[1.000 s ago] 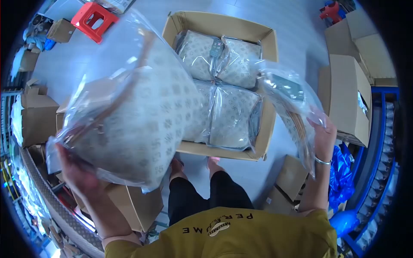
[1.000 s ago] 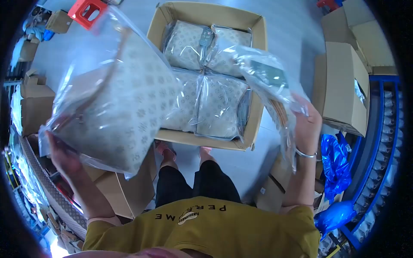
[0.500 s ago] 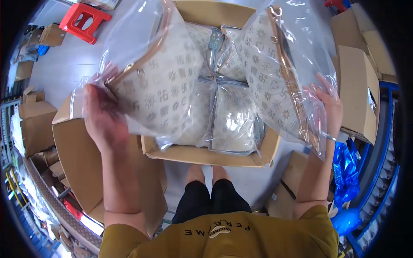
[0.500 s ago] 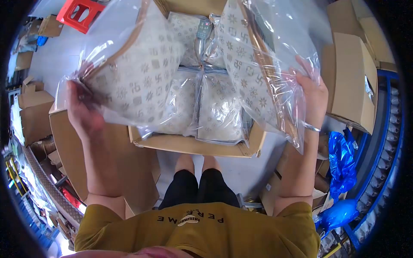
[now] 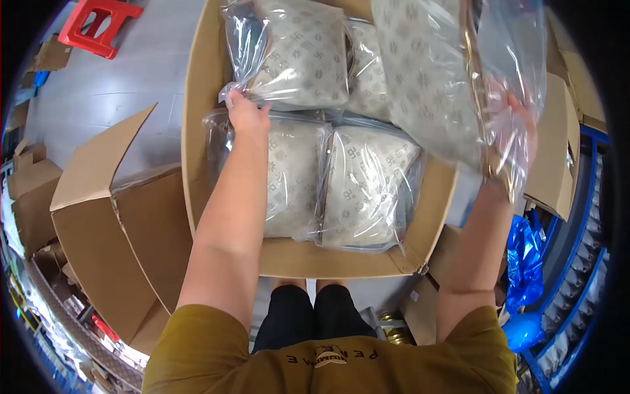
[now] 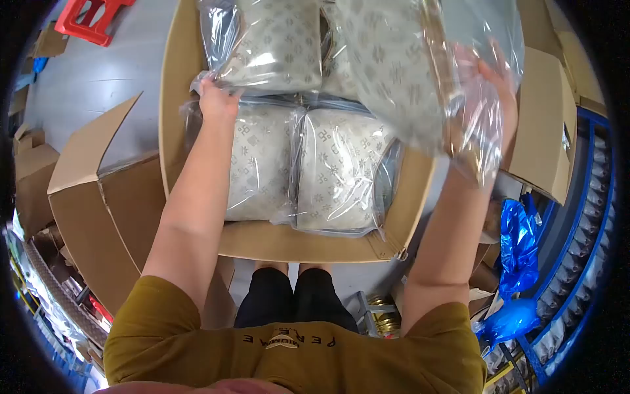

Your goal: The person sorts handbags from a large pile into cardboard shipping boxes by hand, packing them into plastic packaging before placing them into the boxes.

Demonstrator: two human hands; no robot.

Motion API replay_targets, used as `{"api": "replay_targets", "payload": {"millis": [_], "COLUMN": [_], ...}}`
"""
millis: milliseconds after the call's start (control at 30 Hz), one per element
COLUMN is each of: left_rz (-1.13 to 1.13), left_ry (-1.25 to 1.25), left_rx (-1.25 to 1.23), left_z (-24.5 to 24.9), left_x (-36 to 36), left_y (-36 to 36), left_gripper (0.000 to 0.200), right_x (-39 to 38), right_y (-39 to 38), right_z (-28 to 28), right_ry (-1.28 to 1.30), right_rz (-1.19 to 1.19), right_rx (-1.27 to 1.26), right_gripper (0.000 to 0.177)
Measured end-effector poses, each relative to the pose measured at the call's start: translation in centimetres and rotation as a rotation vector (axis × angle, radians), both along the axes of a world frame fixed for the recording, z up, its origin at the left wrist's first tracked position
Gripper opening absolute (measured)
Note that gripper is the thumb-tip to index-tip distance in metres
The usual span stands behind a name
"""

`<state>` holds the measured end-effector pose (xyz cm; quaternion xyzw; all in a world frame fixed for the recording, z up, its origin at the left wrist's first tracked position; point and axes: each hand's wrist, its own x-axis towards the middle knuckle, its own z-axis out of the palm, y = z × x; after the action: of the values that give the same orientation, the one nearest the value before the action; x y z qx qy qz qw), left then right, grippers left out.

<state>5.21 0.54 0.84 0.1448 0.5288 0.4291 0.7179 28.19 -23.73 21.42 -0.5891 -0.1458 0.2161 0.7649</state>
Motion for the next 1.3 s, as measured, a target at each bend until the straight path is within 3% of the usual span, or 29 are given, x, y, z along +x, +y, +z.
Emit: {"api": "replay_targets", "payload": {"millis": [33,100,167,200,300,333,400,433,533,700,800,833,933,967,1033,1067,1133,1200,1300], "left_rz": [-0.024,-0.038,-0.059,-0.057,-0.078,-0.078,-0.018,0.012,0.052,0.158,0.05,0.046,-0.177,-0.174,-0.528,-0.528,-0.553,-1.325,-1.417], "left_ry": [0.044,0.03,-0.03,-0.023,-0.023,-0.017,-0.181,-0.268,-0.343,-0.587,-0.045,-0.044,0.521,0.528,1.258,1.261,0.995,1.555,1.541], "left_rx": [-0.049,-0.04,0.002,-0.005,-0.023,-0.028,0.021,0.045,0.178,0.287,-0.034,-0.033,0.487,0.481,1.411,1.403,1.769,1.147,1.103], "left_z": [-1.8,-4.1,-5.5,-5.8,-5.3,-5.0,-4.1,-3.3,-1.0,-1.9,-3.5,-2.5,1.0,1.7,2.5,1.0,-2.8,0.6,-0.3], "left_x": [-0.3,-1.0,-1.4,-1.6,-1.8,-2.1,-2.0,-1.8,-3.1,-5.5,-4.3,-4.0,-4.5,-4.1,-3.6,-2.9,-0.9,1.4,2.6], "left_y": [0.0,0.6,1.0,0.9,0.3,0.4,0.5,0.7,2.0,2.7,1.2,0.7,-1.2,-1.1,-1.2,-0.4,1.7,1.7,1.9], "left_gripper": [0.031,0.031,0.032,0.032,0.035,0.035,0.032,0.031,0.033,0.035,0.043,0.043,0.053,0.053,0.057,0.057,0.067,0.061,0.061], "right_x": [1.7,6.0,10.2,10.3,5.6,3.3,0.4,0.8,1.3,-0.7,-3.0,-3.0,-1.9,-1.2,1.2,2.4,4.1,3.8,2.2], "right_y": [-0.1,0.6,1.1,0.7,2.9,4.1,5.9,5.7,3.6,4.1,7.8,8.4,10.8,11.7,13.2,13.6,14.1,14.4,15.5], "right_z": [-2.9,-9.9,-16.2,-18.4,-20.5,-19.9,-18.2,-19.0,-23.4,-24.3,-23.2,-23.2,-24.4,-24.1,-22.4,-22.6,-22.9,-23.0,-22.6], "right_ry": [-0.032,0.029,-0.856,-0.852,-0.945,-0.94,-0.777,-0.782,-0.728,-0.617,-0.756,-0.753,-0.903,-0.901,-0.607,-0.609,-0.764,-0.789,-0.849], "right_rz": [0.1,0.097,0.432,0.441,-0.165,-0.16,0.322,0.322,0.354,0.485,0.291,0.288,0.393,0.404,0.544,0.551,0.537,0.548,0.571], "right_rx": [0.057,-0.154,-1.468,-1.471,-0.88,-0.885,-1.561,-1.565,-1.127,-1.426,-1.348,-1.348,-1.339,-1.338,-1.339,-1.341,-1.199,-1.273,-1.4], "right_gripper": [0.047,0.053,0.06,0.06,0.073,0.073,0.086,0.086,0.097,0.1,0.102,0.102,0.104,0.104,0.101,0.101,0.095,0.096,0.097]}}
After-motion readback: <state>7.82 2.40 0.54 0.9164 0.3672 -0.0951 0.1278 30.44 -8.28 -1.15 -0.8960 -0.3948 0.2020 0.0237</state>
